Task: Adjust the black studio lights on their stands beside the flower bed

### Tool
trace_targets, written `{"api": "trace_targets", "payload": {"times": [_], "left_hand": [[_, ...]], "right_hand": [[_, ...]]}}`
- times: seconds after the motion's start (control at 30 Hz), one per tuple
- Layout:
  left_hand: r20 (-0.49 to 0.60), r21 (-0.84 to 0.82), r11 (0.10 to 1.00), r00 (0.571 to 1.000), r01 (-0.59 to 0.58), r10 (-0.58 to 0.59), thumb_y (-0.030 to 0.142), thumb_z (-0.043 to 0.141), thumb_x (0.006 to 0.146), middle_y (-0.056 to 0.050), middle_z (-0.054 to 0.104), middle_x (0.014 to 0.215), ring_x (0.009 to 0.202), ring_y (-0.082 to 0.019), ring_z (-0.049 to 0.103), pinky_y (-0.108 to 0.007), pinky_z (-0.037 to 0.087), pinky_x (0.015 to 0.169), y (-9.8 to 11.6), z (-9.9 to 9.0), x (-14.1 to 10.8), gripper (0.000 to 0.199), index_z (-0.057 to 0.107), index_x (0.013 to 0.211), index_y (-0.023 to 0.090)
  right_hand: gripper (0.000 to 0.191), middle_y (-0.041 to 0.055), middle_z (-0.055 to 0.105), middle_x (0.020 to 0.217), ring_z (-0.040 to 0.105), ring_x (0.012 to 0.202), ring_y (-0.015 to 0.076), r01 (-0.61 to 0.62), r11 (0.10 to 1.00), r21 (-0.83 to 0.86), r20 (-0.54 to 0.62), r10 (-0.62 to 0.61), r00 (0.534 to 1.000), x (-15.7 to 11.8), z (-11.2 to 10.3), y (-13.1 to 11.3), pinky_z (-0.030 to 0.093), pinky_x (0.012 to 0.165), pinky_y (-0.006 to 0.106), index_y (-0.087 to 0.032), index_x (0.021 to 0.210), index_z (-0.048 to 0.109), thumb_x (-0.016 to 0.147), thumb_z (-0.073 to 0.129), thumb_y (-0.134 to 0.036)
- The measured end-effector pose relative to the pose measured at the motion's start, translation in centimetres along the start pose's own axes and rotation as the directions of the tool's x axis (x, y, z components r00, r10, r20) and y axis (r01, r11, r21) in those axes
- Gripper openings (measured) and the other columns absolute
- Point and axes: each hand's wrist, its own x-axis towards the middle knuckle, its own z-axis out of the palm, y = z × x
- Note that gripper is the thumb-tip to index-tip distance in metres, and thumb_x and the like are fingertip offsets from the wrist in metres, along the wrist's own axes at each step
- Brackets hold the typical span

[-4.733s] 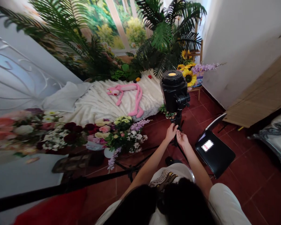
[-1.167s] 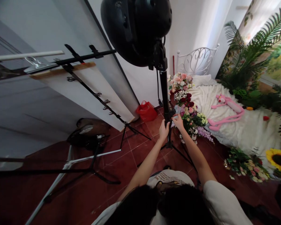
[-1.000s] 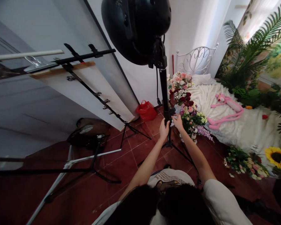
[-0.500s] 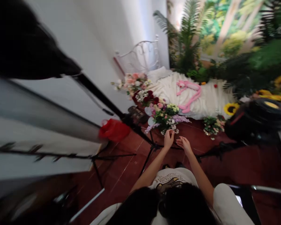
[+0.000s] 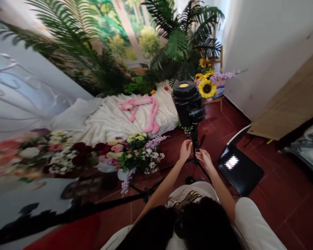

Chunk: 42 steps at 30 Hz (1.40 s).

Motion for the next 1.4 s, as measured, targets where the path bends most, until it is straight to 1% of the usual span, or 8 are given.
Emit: {"api": "trace_targets", "payload": {"times": [0.2, 0.47, 0.63, 0.73, 0.83, 1.0, 1.2, 1.4], "left_hand": [[0.136, 0.011, 1.000, 0.990, 0.023, -0.025, 0.045, 0.032, 0.092, -0.011, 0.057, 0.116, 0.112, -0.019, 0.052, -0.038, 0.039, 0.100, -0.3, 1.3, 0.6, 0.040, 0.051, 0.116, 0.018], [0.204, 0.080, 0.996, 0.978, 0.036, -0.052, 0.050, 0.040, 0.088, -0.007, 0.061, 0.086, 0.083, -0.017, 0.059, -0.031, 0.046, 0.078, 0.2, 2.0, 2.0, 0.037, 0.056, 0.091, 0.017], [0.193, 0.060, 0.997, 0.980, 0.045, -0.056, 0.050, 0.045, 0.086, -0.005, 0.061, 0.079, 0.075, -0.015, 0.059, -0.028, 0.046, 0.073, 0.1, 2.4, 2.3, 0.035, 0.056, 0.082, 0.017], [0.196, 0.042, 0.998, 0.979, 0.045, -0.053, 0.048, 0.045, 0.087, -0.006, 0.062, 0.081, 0.077, -0.016, 0.060, -0.029, 0.046, 0.074, 0.2, 2.2, 2.2, 0.034, 0.056, 0.083, 0.017], [0.205, 0.039, 0.998, 0.977, 0.054, -0.061, 0.046, 0.045, 0.087, -0.007, 0.063, 0.083, 0.079, -0.017, 0.061, -0.030, 0.047, 0.074, 0.3, 2.1, 2.2, 0.032, 0.057, 0.085, 0.017], [0.216, 0.030, 0.999, 0.976, 0.035, -0.040, 0.036, 0.048, 0.088, -0.009, 0.065, 0.096, 0.089, -0.019, 0.062, -0.032, 0.048, 0.080, 0.2, 2.3, 2.0, 0.021, 0.056, 0.096, 0.018], [0.203, -0.027, 0.993, 0.973, 0.117, -0.109, 0.024, 0.048, 0.086, -0.011, 0.064, 0.109, 0.098, -0.020, 0.063, -0.034, 0.049, 0.083, 0.3, 2.6, 1.6, 0.034, 0.041, 0.119, 0.019], [0.145, -0.037, 0.996, 0.987, 0.078, -0.072, 0.037, 0.043, 0.090, -0.009, 0.059, 0.120, 0.107, -0.020, 0.059, -0.035, 0.047, 0.089, 1.7, 2.1, 1.7, 0.038, 0.040, 0.125, 0.023]], "right_hand": [[0.032, 0.0078, 0.072, 0.082, 0.070, 0.076, 0.0157, -0.086, 0.993, 0.084, 0.020, 0.085, 0.996, 0.7, -0.4, -1.8, 0.056, 0.076, 0.031, -0.017, 0.095, 0.057, 0.091, 0.042, -0.045], [0.011, 0.0085, 0.071, 0.074, 0.069, 0.068, 0.0134, -0.170, 0.984, 0.058, 0.091, 0.165, 0.982, 2.4, 1.0, -4.3, 0.056, 0.073, 0.025, -0.013, 0.081, 0.061, 0.081, 0.062, -0.025], [0.027, -0.0013, 0.066, 0.069, 0.066, 0.067, 0.0139, 0.133, 0.962, -0.238, 0.011, -0.134, 0.991, 2.2, 1.1, -4.7, 0.056, 0.072, 0.029, -0.019, 0.084, 0.056, 0.065, 0.075, -0.023], [0.031, -0.0029, 0.065, 0.079, 0.064, 0.077, 0.0143, 0.432, 0.737, -0.521, 0.094, -0.453, 0.887, 1.3, 1.3, -4.8, 0.052, 0.081, 0.031, -0.023, 0.087, 0.057, 0.062, 0.075, -0.023], [0.034, 0.0018, 0.064, 0.095, 0.061, 0.091, 0.0162, 0.546, 0.589, -0.596, 0.175, -0.569, 0.804, 0.5, 1.8, -5.0, 0.047, 0.090, 0.032, -0.023, 0.099, 0.059, 0.067, 0.071, -0.025], [0.038, 0.0087, 0.060, 0.115, 0.054, 0.108, 0.0220, 0.596, 0.576, -0.560, 0.162, -0.629, 0.761, 0.9, 3.6, -5.2, 0.039, 0.101, 0.037, -0.021, 0.107, 0.060, 0.071, 0.066, -0.032], [0.024, 0.0069, 0.064, 0.091, 0.058, 0.086, 0.0221, 0.571, 0.523, -0.633, 0.136, -0.650, 0.747, 2.3, 6.6, -7.2, 0.046, 0.087, 0.035, -0.019, 0.086, 0.063, 0.068, 0.067, -0.035], [0.029, 0.0045, 0.065, 0.086, 0.059, 0.081, 0.0192, 0.706, 0.353, -0.615, 0.234, -0.773, 0.590, 0.1, 10.1, -14.5, 0.048, 0.079, 0.030, -0.016, 0.088, 0.065, 0.070, 0.068, -0.038]]}}
